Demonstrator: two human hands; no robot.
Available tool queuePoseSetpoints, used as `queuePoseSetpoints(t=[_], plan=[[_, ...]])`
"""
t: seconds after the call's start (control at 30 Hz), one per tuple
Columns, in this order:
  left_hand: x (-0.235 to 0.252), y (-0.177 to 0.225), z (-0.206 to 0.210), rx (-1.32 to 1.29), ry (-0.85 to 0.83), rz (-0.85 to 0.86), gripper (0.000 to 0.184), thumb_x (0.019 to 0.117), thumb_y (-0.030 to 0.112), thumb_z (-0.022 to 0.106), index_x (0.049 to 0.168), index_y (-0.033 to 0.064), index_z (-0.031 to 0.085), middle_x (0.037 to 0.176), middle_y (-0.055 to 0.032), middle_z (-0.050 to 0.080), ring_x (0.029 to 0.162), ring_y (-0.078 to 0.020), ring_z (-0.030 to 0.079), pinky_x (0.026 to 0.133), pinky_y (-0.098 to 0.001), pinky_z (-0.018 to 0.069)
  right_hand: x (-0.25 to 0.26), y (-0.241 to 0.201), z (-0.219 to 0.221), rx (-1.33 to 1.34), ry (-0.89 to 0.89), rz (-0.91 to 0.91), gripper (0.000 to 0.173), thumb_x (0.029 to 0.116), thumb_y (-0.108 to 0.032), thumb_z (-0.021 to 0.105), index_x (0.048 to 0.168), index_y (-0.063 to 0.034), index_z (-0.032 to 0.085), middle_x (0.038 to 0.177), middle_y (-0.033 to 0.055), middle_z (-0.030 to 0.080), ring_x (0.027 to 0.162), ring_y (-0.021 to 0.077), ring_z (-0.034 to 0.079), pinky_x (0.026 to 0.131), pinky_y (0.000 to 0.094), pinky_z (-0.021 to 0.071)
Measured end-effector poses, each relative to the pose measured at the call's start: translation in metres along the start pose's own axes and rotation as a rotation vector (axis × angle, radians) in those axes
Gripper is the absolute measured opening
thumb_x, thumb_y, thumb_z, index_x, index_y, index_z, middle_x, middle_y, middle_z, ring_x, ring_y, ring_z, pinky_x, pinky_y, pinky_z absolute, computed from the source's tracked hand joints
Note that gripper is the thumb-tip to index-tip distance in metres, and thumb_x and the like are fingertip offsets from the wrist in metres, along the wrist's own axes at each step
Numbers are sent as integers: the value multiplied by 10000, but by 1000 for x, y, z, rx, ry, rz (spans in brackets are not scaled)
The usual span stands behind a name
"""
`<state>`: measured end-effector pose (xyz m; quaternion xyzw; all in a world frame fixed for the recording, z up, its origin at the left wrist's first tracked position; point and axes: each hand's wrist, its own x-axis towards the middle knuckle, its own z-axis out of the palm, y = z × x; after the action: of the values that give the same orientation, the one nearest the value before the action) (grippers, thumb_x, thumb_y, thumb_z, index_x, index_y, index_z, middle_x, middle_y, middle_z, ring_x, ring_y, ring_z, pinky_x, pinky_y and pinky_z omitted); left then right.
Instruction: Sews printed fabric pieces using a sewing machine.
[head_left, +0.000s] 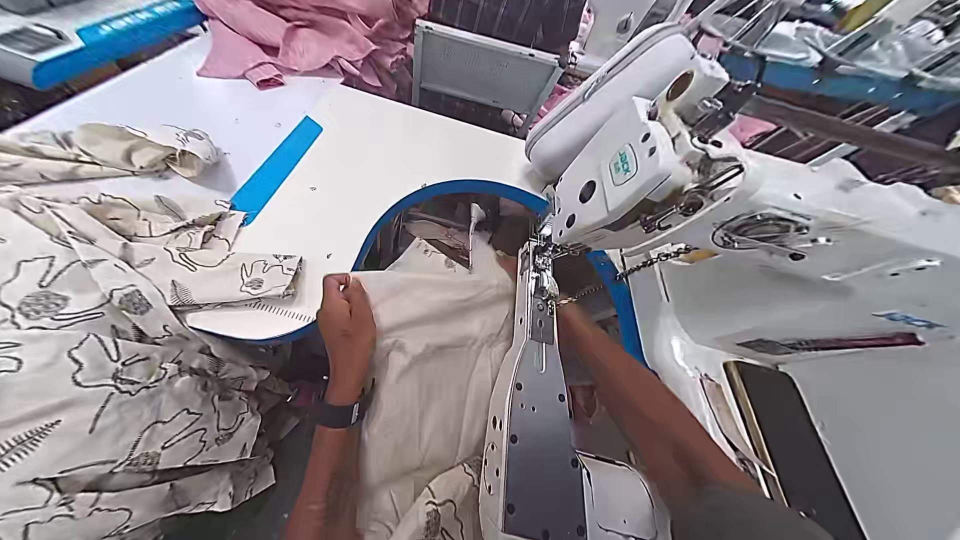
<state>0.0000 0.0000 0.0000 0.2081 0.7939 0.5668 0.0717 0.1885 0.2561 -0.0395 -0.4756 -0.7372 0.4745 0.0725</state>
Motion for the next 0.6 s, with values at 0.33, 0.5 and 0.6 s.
queuePoseSetpoints(t=[0.33, 0.5, 0.6], plan=[[-56, 1, 41, -178, -928, -204, 277, 1070, 140, 479, 990, -15, 695, 787, -42, 641, 701, -106, 602, 698, -327, 528, -180, -30, -42, -513, 164, -183, 410, 936, -118, 655, 1318, 22, 599, 918, 219, 682, 795, 384, 661, 718, 565, 522], [-77, 88, 38, -615, -1340, -254, 493, 1093, 146, 275, 1573, 33, 291, 890, -9, 752, 652, -56, 695, 584, -199, 577, -200, -8, -3, -657, 520, -1028, 161, 923, -62, 545, 917, -31, 703, 688, 98, 594, 501, 188, 566, 425, 277, 444], [-62, 77, 80, -177, -730, 221, 280, 1022, 138, 537, 1227, 11, 677, 936, -40, 715, 759, -118, 683, 697, -312, 583, -193, -4, -3, -629, 511, -1035, 155, 849, -42, 530, 854, -43, 685, 706, 91, 635, 524, 193, 603, 424, 292, 448]])
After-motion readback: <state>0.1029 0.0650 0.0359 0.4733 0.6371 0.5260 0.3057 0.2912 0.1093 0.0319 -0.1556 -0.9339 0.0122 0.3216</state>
